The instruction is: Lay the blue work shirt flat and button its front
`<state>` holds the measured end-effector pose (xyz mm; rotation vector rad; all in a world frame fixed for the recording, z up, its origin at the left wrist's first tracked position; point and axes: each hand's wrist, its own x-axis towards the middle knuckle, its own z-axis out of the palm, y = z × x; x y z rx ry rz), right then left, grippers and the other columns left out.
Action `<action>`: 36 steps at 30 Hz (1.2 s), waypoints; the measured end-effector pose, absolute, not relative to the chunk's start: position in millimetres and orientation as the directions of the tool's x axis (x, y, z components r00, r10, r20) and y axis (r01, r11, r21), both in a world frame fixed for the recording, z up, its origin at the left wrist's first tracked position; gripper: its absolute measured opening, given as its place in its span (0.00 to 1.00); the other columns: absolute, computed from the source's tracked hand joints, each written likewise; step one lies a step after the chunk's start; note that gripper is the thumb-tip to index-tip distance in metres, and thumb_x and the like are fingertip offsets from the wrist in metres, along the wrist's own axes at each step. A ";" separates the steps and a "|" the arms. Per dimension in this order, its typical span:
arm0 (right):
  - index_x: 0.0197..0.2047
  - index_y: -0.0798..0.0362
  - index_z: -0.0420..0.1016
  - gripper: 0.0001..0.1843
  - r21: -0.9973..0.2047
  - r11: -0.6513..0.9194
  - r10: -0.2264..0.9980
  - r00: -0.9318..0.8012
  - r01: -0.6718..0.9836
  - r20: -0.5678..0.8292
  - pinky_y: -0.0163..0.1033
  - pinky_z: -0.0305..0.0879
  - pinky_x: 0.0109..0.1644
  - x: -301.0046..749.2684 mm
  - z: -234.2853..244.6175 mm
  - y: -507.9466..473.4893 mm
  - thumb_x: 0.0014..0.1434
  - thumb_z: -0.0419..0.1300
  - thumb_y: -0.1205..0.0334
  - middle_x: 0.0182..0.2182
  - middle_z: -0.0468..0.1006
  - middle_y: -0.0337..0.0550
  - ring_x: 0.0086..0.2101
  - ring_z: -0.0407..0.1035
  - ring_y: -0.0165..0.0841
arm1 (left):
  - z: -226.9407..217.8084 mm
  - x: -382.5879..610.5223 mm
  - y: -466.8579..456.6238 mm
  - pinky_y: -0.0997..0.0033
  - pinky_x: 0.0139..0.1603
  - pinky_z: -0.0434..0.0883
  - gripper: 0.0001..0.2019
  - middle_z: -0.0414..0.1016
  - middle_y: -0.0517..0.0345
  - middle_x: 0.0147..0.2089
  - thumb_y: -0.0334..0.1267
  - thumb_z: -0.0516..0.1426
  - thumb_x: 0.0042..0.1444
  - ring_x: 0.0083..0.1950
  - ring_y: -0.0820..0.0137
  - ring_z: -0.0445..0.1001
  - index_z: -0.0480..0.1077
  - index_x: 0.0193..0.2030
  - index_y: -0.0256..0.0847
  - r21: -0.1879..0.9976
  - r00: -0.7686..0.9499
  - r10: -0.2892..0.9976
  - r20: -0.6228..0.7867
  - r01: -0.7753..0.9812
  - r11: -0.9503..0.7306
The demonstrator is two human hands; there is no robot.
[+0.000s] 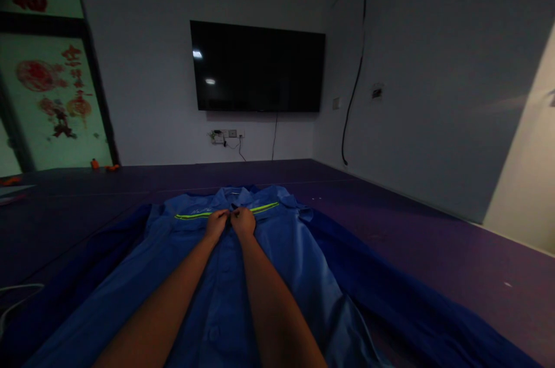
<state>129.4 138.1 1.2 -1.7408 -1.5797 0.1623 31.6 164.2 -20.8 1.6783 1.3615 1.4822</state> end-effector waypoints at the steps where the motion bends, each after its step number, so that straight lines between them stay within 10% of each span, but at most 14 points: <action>1: 0.34 0.49 0.77 0.09 -0.602 0.062 0.894 0.224 0.796 0.388 0.30 0.61 0.38 129.2 1.1 138.3 0.52 0.56 0.60 0.31 0.78 0.40 0.36 0.71 0.31 | -20.7 31.3 164.3 0.66 0.46 0.68 0.10 0.77 0.53 0.39 0.31 0.52 0.49 0.43 0.66 0.73 0.75 0.35 0.38 0.867 -0.109 0.901 0.420 0.343 -0.362; 36: 0.33 0.45 0.77 0.08 -0.619 0.016 0.913 0.241 0.785 0.329 0.29 0.62 0.36 132.7 1.1 139.2 0.52 0.56 0.62 0.30 0.78 0.37 0.34 0.71 0.29 | -8.2 27.9 149.3 0.69 0.41 0.71 0.13 0.77 0.54 0.36 0.23 0.53 0.44 0.37 0.69 0.75 0.75 0.34 0.38 0.759 -0.115 0.832 0.543 0.490 -0.428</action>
